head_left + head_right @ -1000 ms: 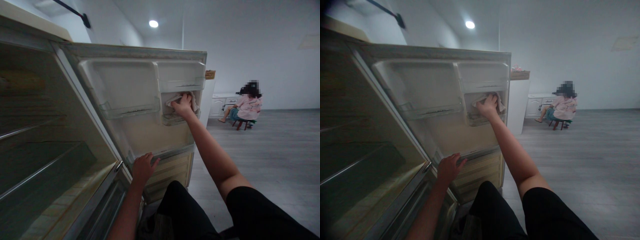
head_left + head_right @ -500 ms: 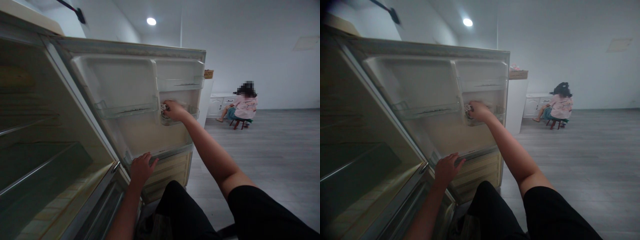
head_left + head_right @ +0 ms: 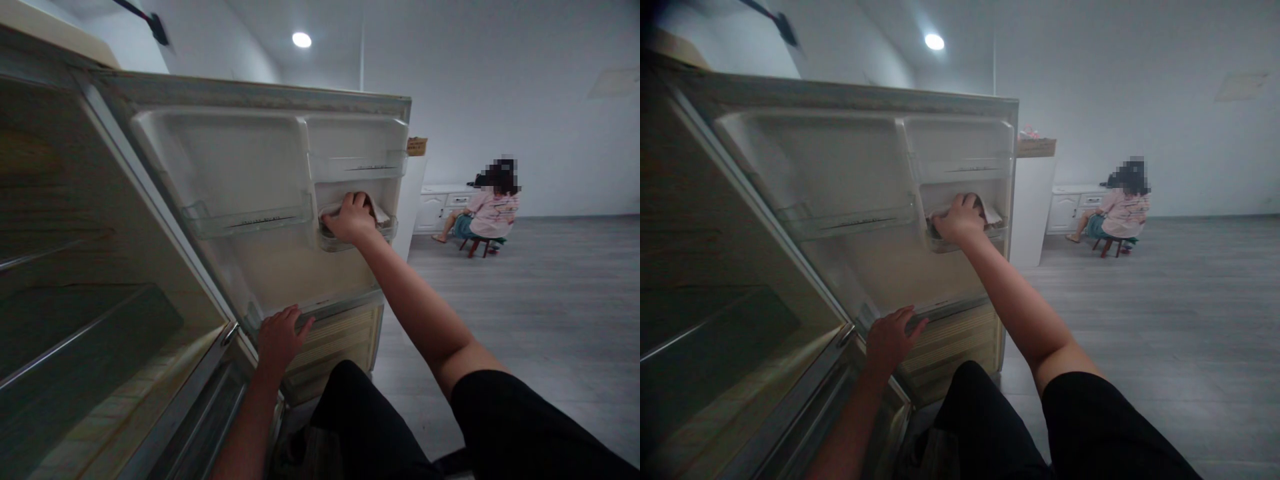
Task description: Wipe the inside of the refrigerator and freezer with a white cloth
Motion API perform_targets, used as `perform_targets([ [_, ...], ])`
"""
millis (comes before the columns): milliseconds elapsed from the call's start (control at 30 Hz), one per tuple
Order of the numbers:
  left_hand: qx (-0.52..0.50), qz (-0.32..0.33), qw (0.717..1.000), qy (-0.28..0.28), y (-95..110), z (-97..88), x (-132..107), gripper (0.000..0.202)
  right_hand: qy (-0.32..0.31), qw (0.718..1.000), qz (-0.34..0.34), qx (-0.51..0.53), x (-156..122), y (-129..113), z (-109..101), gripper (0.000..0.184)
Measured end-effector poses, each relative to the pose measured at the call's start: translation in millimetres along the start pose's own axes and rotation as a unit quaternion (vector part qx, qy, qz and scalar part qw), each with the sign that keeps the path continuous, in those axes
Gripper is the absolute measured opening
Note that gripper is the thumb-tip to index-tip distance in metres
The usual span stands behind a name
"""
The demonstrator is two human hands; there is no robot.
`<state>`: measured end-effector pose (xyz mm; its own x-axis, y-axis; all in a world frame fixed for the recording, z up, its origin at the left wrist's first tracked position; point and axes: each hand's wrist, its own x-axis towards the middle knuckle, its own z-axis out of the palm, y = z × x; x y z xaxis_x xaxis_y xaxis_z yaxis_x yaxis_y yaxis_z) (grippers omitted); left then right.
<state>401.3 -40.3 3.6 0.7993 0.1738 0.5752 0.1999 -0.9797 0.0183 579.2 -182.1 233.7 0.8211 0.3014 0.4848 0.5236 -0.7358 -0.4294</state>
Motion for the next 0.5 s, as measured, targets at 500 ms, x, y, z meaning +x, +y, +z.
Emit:
perform_targets([
  [500,-0.011,0.002,1.000,0.009,-0.4,1.3,0.9,0.039,-0.065,0.993,-0.072,-0.074,3.6,6.0,-4.2,0.068],
])
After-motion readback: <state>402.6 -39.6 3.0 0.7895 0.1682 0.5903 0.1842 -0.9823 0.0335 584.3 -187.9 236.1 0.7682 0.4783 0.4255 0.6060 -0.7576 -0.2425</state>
